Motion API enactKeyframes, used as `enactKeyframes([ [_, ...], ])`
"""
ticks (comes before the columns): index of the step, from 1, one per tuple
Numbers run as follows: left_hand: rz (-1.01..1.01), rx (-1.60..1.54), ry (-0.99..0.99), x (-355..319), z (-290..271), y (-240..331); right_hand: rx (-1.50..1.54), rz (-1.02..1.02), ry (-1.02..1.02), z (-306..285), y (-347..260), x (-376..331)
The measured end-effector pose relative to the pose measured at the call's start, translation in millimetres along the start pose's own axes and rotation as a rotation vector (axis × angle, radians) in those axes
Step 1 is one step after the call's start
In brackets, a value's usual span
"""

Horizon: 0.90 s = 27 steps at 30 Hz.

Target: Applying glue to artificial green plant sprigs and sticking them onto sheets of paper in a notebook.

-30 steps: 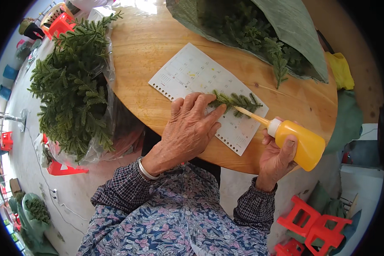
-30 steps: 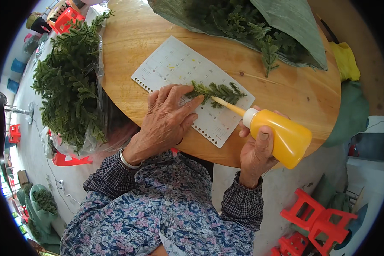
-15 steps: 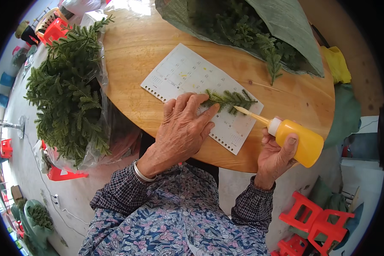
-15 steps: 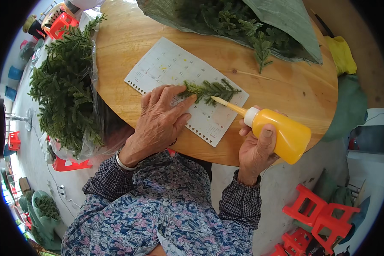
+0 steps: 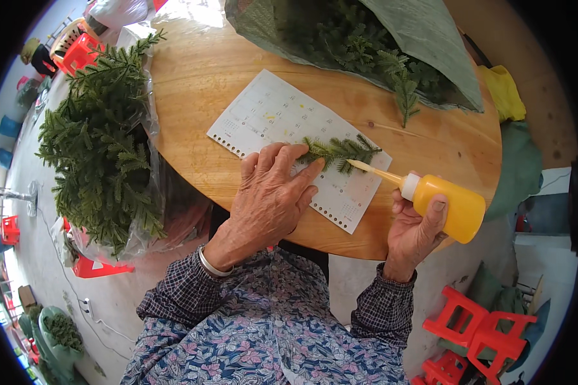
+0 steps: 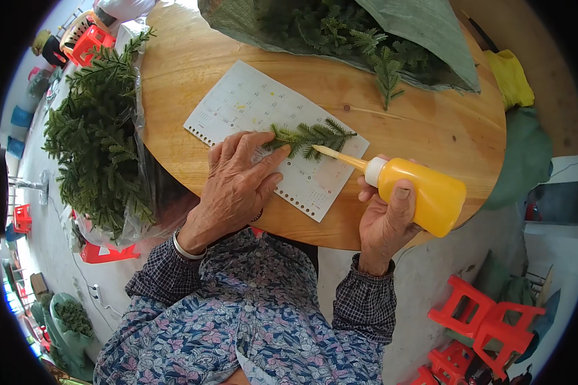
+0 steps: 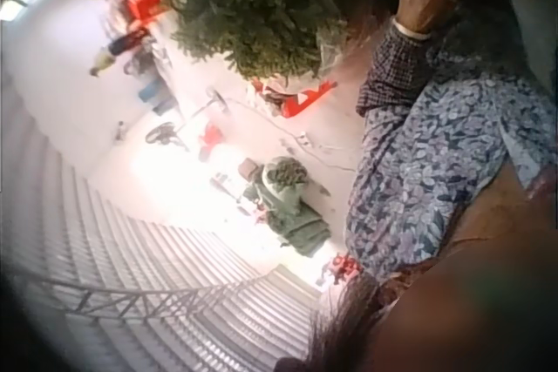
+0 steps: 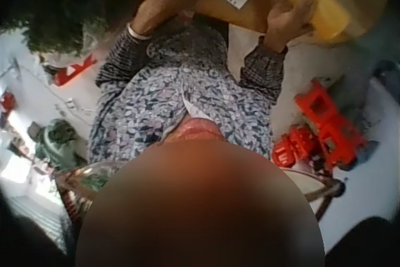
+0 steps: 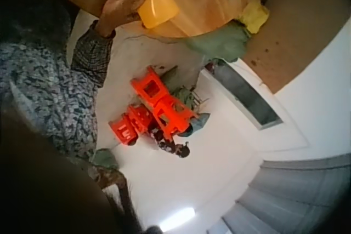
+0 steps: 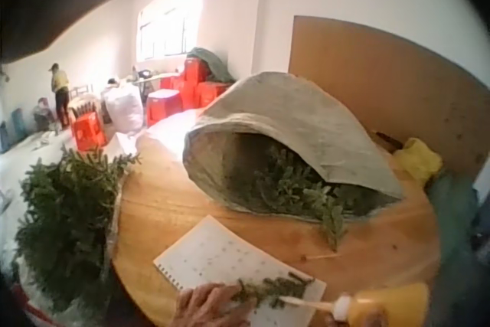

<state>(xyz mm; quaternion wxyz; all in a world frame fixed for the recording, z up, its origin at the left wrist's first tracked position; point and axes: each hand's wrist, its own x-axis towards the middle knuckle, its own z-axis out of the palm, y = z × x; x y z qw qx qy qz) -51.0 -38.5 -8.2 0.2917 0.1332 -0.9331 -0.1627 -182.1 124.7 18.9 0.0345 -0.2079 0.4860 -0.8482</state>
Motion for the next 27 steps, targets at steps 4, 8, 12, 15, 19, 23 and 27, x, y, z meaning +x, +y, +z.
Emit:
enactKeyframes([
  [4, 0.012, 0.014, 0.004, 0.8, 0.6, 0.1, 0.014, -0.013, 0.002, -2.6, -0.9, 5.6],
  [8, 0.013, 0.017, 0.0, 1.4, 0.8, 0.2, 0.008, -0.027, 0.011, -3.3, -0.5, 8.1],
  [12, 0.011, 0.014, -0.004, 1.4, 1.8, 0.6, -0.014, -0.046, 0.027, -4.6, -1.6, 10.8],
  [15, 0.016, 0.008, 0.002, 0.9, 3.8, 0.6, -0.051, -0.074, 0.045, -6.4, -4.2, 13.3],
  [19, 0.033, 0.031, 0.008, 1.1, 4.5, -0.2, -0.041, -0.07, 0.059, -8.1, -5.1, 15.2],
  [23, 0.037, 0.029, 0.013, 2.2, 4.4, 1.4, -0.027, -0.06, 0.063, -10.9, -4.1, 18.3],
  [27, 0.033, 0.024, 0.015, 2.8, 5.1, 2.3, -0.018, -0.059, 0.064, -14.1, -3.4, 22.2],
])
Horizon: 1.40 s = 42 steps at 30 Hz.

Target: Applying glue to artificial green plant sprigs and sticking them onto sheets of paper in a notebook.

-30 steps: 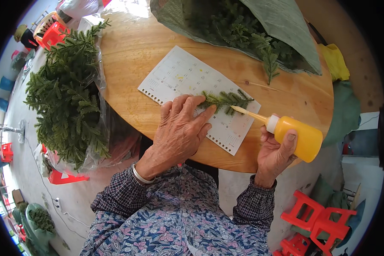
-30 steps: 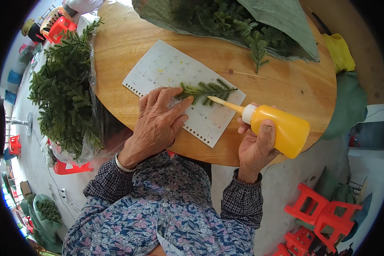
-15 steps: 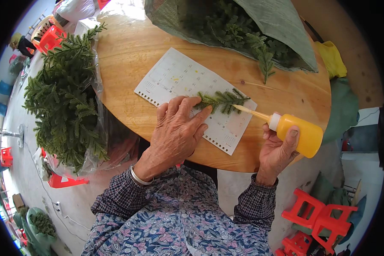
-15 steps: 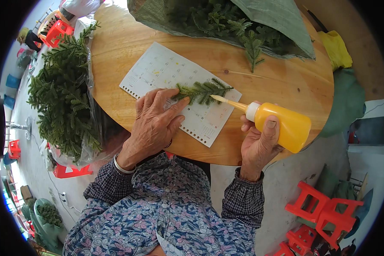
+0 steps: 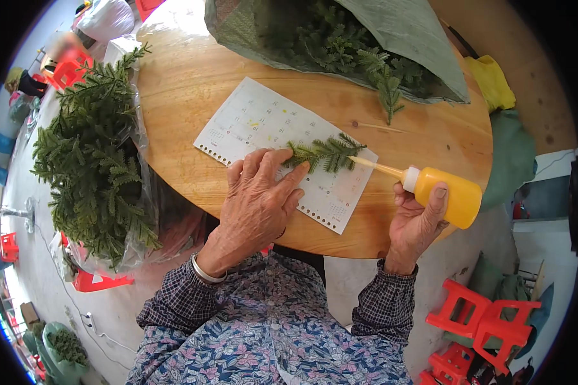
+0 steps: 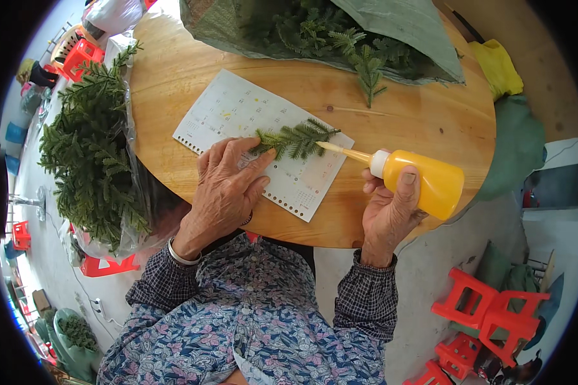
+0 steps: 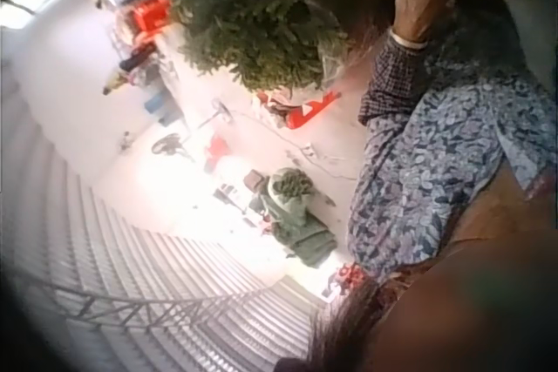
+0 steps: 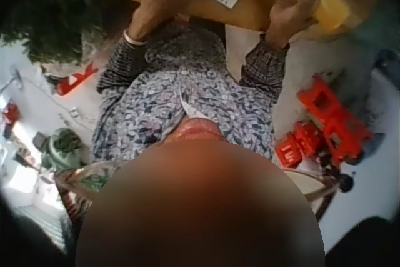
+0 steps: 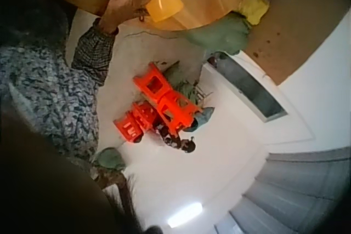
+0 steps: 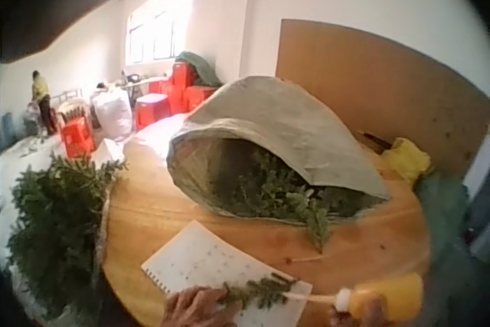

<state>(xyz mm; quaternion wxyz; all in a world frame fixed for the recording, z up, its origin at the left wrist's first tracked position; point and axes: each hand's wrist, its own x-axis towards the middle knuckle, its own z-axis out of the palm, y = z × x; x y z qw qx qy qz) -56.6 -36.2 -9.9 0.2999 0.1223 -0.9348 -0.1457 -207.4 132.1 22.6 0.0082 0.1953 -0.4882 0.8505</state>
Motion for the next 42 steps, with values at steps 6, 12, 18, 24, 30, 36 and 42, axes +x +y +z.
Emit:
enactKeyframes([
  [6, -0.006, 0.0, 0.001, -0.2, 2.2, -0.7, 0.001, -0.014, 0.013, 0.2, -0.5, 3.7],
  [12, -0.005, -0.003, 0.003, -0.1, 2.7, -0.7, 0.003, -0.008, 0.049, 1.0, -1.3, 7.7],
  [18, 0.008, -0.047, -0.022, 0.3, 0.1, -2.5, 0.006, -0.009, 0.065, 1.4, -2.9, 8.1],
  [24, 0.002, -0.215, 0.104, 18.2, -17.7, 14.1, -0.032, -0.008, 0.087, -0.6, -1.1, 9.1],
  [30, 0.118, -0.101, 0.078, 56.9, 0.8, 29.2, -0.062, -0.006, 0.083, 2.8, -3.3, 9.9],
  [36, 0.073, -0.049, -0.067, 64.0, 22.0, 20.0, -0.022, 0.046, 0.053, -3.4, -3.9, 15.6],
  [42, 0.133, -0.128, 0.011, 57.1, 28.4, 5.8, -0.019, 0.088, 0.139, 3.7, -12.5, 12.0],
])
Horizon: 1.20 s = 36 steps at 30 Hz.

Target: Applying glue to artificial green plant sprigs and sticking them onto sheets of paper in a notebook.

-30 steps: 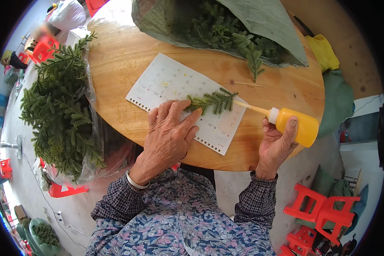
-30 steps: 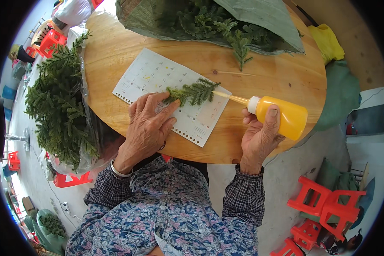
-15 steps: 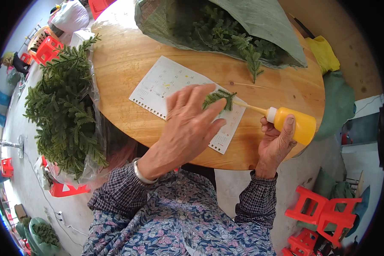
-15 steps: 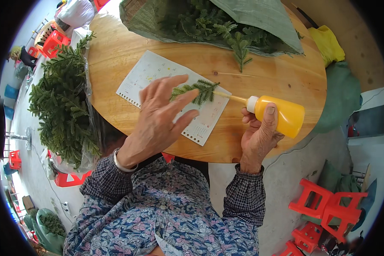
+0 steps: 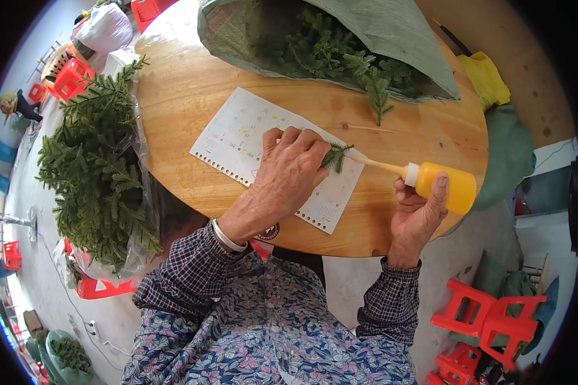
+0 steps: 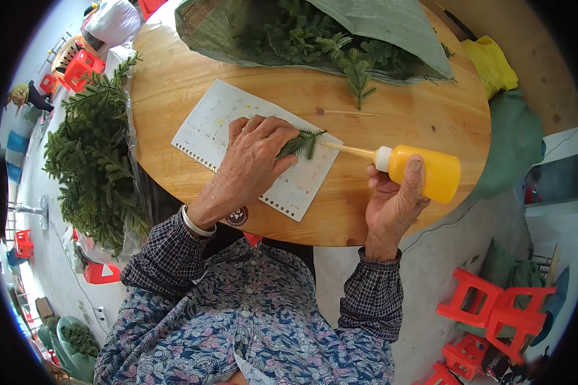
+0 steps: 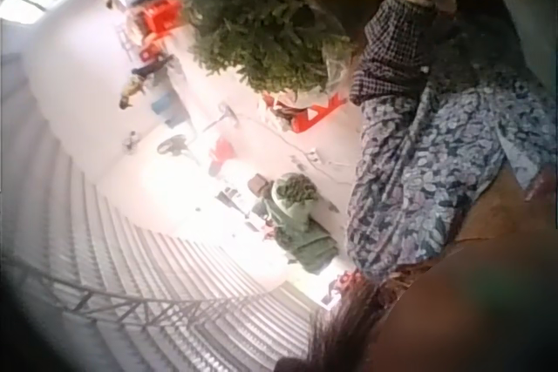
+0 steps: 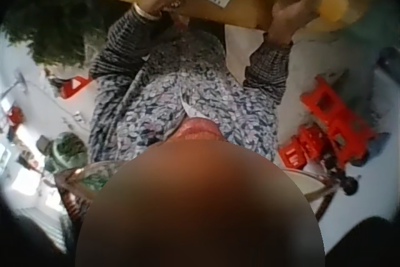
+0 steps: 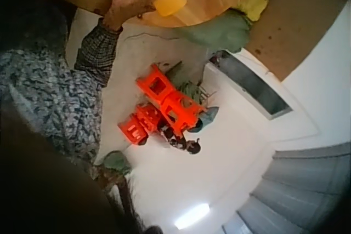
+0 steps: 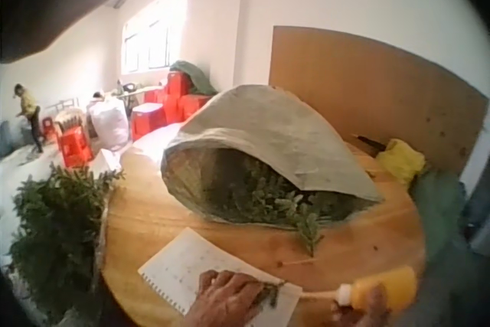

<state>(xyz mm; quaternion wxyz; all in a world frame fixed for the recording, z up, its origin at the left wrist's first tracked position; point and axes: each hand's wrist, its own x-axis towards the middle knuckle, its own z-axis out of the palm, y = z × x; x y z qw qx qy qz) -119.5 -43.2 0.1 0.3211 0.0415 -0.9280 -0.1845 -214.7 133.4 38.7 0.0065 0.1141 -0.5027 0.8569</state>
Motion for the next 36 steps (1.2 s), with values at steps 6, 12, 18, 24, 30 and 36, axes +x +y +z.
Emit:
enactKeyframes([
  [6, 0.027, -0.034, 0.026, -0.1, 0.3, -0.1, 0.024, -0.003, -0.084, -4.7, 6.6, 1.8],
  [12, -0.034, -0.031, -0.061, -1.1, -2.7, 3.3, -0.029, -0.02, -0.077, -4.4, 7.7, 3.8],
  [18, -0.034, -0.056, -0.064, -1.4, -1.1, 2.7, -0.044, -0.045, -0.036, -1.7, 4.5, 3.5],
  [24, -0.061, -0.122, -0.085, -1.4, -1.8, 1.9, -0.036, -0.025, -0.006, -3.5, 3.7, 5.9],
  [30, -0.014, -0.055, -0.064, 0.2, -5.9, 1.9, -0.047, -0.017, 0.024, -2.3, 2.4, 7.1],
  [36, -0.069, -0.128, -0.091, -1.0, -4.3, 0.6, -0.014, 0.015, 0.032, 0.7, -1.4, 3.2],
])
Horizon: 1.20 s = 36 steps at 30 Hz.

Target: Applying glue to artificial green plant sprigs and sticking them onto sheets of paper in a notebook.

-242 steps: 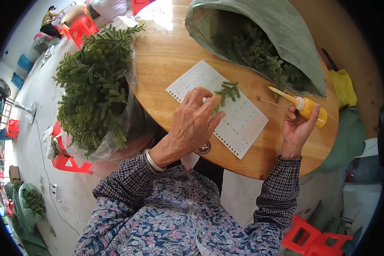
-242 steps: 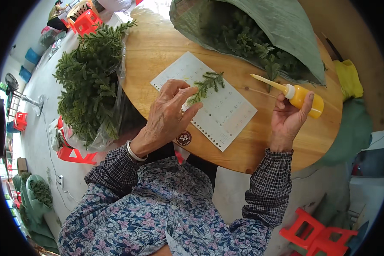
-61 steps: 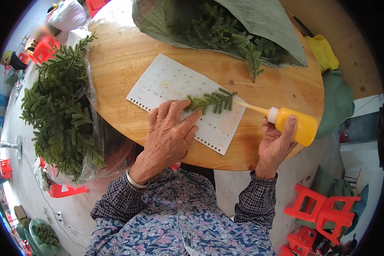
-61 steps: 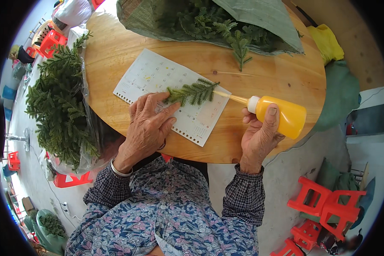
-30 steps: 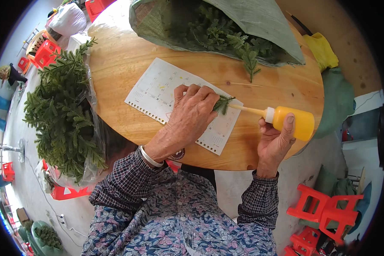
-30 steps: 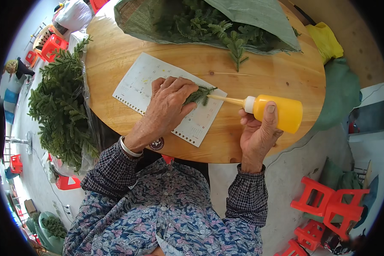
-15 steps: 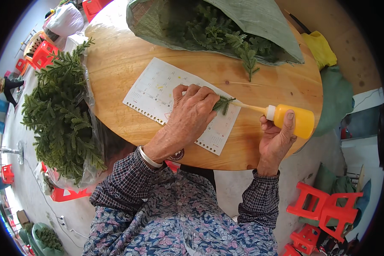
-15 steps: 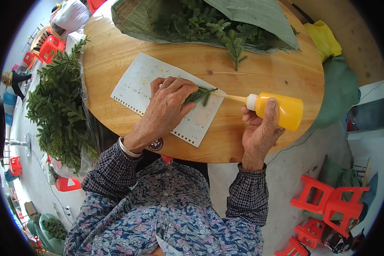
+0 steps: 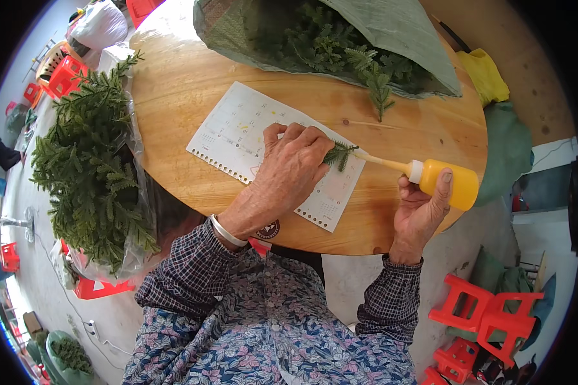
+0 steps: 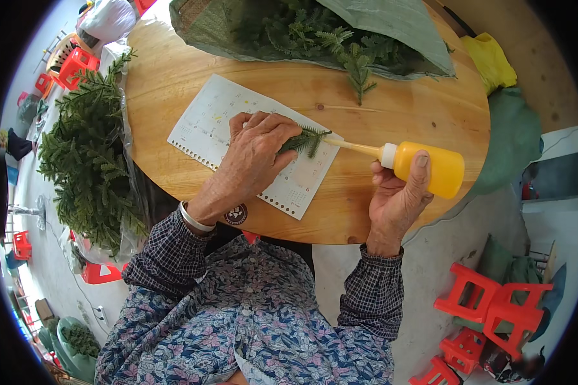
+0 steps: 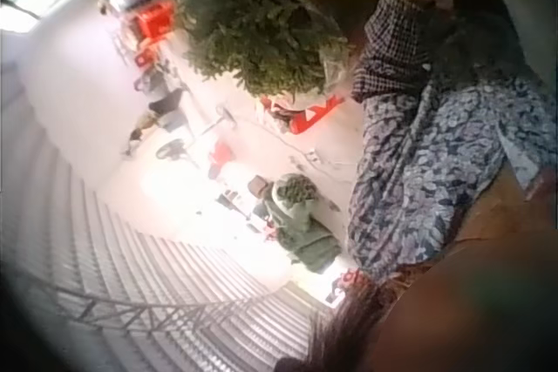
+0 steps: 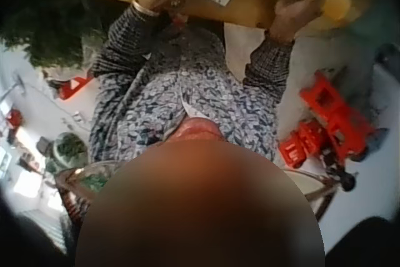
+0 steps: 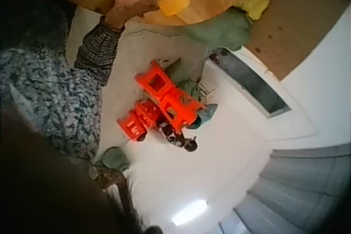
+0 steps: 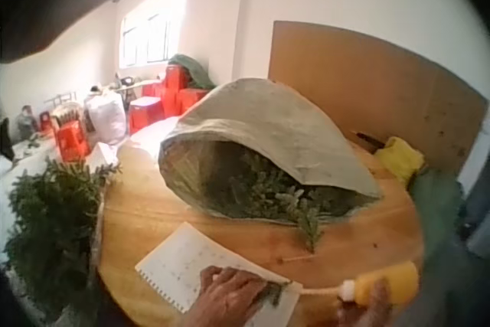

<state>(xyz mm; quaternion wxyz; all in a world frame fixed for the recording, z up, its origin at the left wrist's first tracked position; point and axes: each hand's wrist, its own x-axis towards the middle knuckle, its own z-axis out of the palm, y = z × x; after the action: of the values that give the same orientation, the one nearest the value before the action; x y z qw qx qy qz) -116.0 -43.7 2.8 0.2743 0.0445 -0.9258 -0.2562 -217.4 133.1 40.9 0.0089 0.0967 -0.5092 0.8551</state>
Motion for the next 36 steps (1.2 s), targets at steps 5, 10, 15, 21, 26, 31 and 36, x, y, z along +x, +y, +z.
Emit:
enactKeyframes([
  [5, 0.028, 0.052, 0.022, 0.9, -0.7, 2.2, -0.036, -0.011, -0.004, 8.0, 2.1, -3.8],
  [10, 0.007, -0.021, 0.003, -0.5, 0.0, 1.3, -0.071, -0.017, 0.012, 10.9, -0.1, -6.1],
  [15, 0.05, 0.039, 0.032, -0.8, -0.6, -0.2, -0.058, -0.012, 0.01, -0.4, 4.5, 1.8],
  [21, 0.019, -0.032, 0.02, -0.9, 2.2, -0.8, -0.041, -0.044, -0.084, -7.6, 7.6, 5.3],
  [26, 0.006, -0.045, 0.008, -0.5, 2.7, -1.6, -0.053, -0.023, 0.007, -1.5, 2.7, 2.6],
  [31, 0.026, 0.005, 0.016, -0.4, -1.0, 0.8, -0.011, -0.041, -0.082, -14.8, 6.7, 9.6],
  [36, 0.017, 0.018, 0.017, -1.2, -3.6, 3.0, -0.002, -0.049, -0.073, -13.0, 6.8, 9.4],
])
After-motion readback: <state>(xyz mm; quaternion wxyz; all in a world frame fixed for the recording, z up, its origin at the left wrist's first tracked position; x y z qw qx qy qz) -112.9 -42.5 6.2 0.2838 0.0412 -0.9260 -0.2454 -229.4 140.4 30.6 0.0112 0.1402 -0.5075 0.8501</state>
